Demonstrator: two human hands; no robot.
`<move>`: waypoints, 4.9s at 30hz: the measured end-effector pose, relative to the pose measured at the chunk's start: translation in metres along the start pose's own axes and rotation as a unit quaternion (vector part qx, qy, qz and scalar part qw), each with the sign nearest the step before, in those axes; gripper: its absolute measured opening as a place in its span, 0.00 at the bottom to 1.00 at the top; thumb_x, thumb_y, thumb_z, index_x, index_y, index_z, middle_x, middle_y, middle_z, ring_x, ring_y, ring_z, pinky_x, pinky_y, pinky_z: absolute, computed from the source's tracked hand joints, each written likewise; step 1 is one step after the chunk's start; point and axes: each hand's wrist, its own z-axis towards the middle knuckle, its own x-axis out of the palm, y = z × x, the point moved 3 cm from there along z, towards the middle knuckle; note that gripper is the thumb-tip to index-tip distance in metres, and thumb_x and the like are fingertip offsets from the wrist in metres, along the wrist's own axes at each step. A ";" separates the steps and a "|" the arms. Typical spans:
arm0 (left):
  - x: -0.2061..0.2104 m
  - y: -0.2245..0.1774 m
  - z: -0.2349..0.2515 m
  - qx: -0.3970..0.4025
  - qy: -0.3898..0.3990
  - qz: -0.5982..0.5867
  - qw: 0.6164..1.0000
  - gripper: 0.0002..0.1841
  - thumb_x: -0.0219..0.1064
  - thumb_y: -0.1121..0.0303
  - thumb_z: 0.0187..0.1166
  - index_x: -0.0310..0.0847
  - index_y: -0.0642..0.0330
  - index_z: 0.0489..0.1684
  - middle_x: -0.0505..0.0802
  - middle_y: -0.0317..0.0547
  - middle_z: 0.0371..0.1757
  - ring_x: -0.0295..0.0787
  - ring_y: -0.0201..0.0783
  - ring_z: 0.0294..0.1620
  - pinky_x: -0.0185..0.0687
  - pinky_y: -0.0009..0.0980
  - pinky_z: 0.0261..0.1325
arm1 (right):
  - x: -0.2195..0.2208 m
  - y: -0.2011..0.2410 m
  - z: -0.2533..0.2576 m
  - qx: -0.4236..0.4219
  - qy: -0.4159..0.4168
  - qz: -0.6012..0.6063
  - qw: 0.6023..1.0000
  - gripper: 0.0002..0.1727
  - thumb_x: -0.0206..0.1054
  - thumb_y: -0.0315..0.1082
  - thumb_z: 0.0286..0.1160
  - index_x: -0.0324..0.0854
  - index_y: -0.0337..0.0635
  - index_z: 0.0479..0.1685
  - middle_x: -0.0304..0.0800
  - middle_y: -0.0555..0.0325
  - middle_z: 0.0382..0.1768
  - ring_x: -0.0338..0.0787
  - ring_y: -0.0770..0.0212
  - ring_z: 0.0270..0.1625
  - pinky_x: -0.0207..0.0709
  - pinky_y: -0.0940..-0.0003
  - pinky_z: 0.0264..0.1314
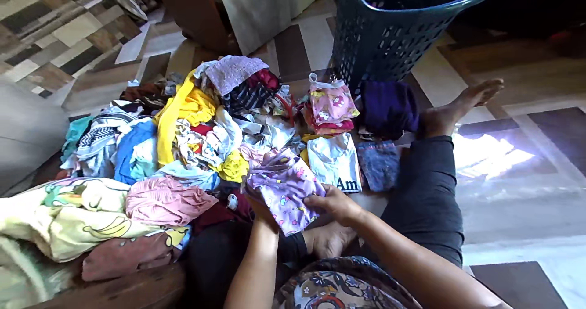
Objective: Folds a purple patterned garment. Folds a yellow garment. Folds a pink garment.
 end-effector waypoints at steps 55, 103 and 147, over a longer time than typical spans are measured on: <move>-0.013 0.088 0.005 -0.371 0.138 0.300 0.868 0.14 0.52 0.66 0.93 0.72 0.70 0.60 0.86 0.46 0.30 0.86 0.34 0.24 0.86 0.30 0.32 | -0.044 0.053 -0.029 0.075 -0.263 0.208 0.939 0.11 0.50 0.31 0.91 0.74 0.35 0.58 0.90 0.50 0.38 0.93 0.58 0.39 0.90 0.59 0.45; -0.004 0.075 -0.009 -0.298 0.219 0.365 0.854 0.18 0.50 0.69 0.93 0.74 0.73 0.70 0.89 0.55 0.49 0.88 0.36 0.41 0.83 0.33 0.47 | -0.063 0.043 0.008 0.012 -0.290 0.232 0.928 0.13 0.47 0.24 0.88 0.67 0.34 0.65 0.86 0.48 0.42 0.91 0.58 0.37 0.88 0.60 0.44; -0.047 -0.067 0.138 -0.069 0.089 0.702 0.703 0.20 0.57 0.62 0.90 0.85 0.70 0.61 0.88 0.73 0.62 0.82 0.70 0.69 0.71 0.69 0.72 | -0.032 -0.053 0.016 0.147 -0.080 -0.178 0.970 0.21 0.52 0.30 0.91 0.70 0.32 0.77 0.85 0.40 0.60 0.88 0.56 0.50 0.82 0.59 0.55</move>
